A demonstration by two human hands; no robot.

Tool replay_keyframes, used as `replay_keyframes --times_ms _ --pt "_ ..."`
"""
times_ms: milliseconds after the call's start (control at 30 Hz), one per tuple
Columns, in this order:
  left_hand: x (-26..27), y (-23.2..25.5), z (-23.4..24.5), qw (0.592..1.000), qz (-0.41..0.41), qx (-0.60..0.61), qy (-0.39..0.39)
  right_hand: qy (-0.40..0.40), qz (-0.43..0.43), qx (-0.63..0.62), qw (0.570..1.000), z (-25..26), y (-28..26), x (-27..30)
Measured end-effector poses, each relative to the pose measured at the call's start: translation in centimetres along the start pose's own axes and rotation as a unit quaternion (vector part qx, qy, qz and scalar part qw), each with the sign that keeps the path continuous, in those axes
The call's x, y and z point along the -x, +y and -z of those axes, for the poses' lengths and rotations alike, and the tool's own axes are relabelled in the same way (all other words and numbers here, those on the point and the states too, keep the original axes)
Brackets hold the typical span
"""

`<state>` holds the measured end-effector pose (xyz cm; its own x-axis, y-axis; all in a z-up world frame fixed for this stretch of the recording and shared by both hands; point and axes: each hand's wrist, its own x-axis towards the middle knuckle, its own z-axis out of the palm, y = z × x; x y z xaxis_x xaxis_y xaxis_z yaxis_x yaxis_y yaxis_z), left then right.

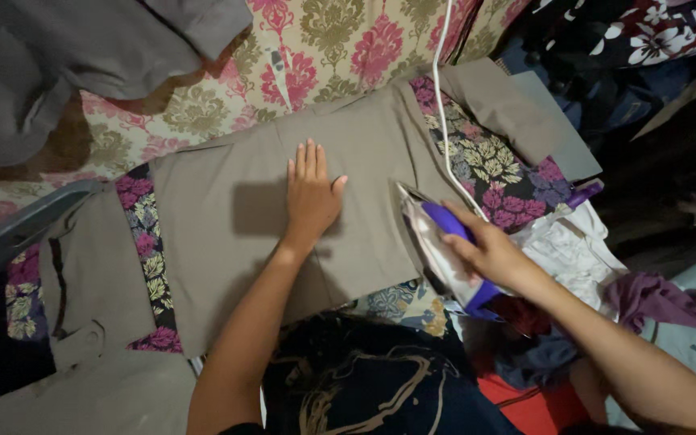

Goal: The person unbuttons a uniform shirt, irons the front, back, and sleeves with an iron, and then places it on a hanger.

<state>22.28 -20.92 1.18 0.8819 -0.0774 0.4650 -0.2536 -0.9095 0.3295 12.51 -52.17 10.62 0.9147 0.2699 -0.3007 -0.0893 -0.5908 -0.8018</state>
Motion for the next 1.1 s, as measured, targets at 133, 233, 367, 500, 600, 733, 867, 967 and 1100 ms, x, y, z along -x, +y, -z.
replay_keyframes --times_ms 133,233,367,500,600,733,867,967,1100 --pt "0.0 0.1 0.0 1.0 0.004 0.013 0.01 0.072 -0.026 0.069 0.995 4.4 2.7 -1.1" --pt "0.2 -0.1 0.0 1.0 -0.01 0.014 0.025 0.156 0.068 0.157 0.973 8.2 2.8 -2.9" --pt "0.0 -0.3 -0.4 0.999 -0.014 0.021 0.043 0.16 -0.02 0.093 0.983 7.7 -0.7 -2.4" --pt "0.5 -0.6 -1.3 0.999 -0.013 0.005 0.045 0.071 0.048 0.118 0.989 3.9 -3.1 -1.6" --pt "0.4 -0.8 -1.3 0.999 -0.003 -0.005 0.044 -0.026 0.009 0.105 0.994 -0.9 -3.6 -3.8" --pt "0.4 -0.3 -0.5 1.0 0.012 -0.014 0.025 0.074 0.283 0.171 0.941 -1.0 -2.5 -9.7" --pt "0.2 0.1 -0.2 1.0 0.021 -0.009 0.016 0.068 0.088 0.122 0.986 2.3 -2.0 -17.0" --pt "0.4 0.1 -0.1 1.0 0.019 -0.016 0.012 0.14 0.196 0.107 0.965 4.7 -1.2 -21.6" --pt "0.5 0.0 0.0 1.0 0.016 -0.02 0.006 0.157 0.084 0.086 0.98 6.4 0.3 -22.3"
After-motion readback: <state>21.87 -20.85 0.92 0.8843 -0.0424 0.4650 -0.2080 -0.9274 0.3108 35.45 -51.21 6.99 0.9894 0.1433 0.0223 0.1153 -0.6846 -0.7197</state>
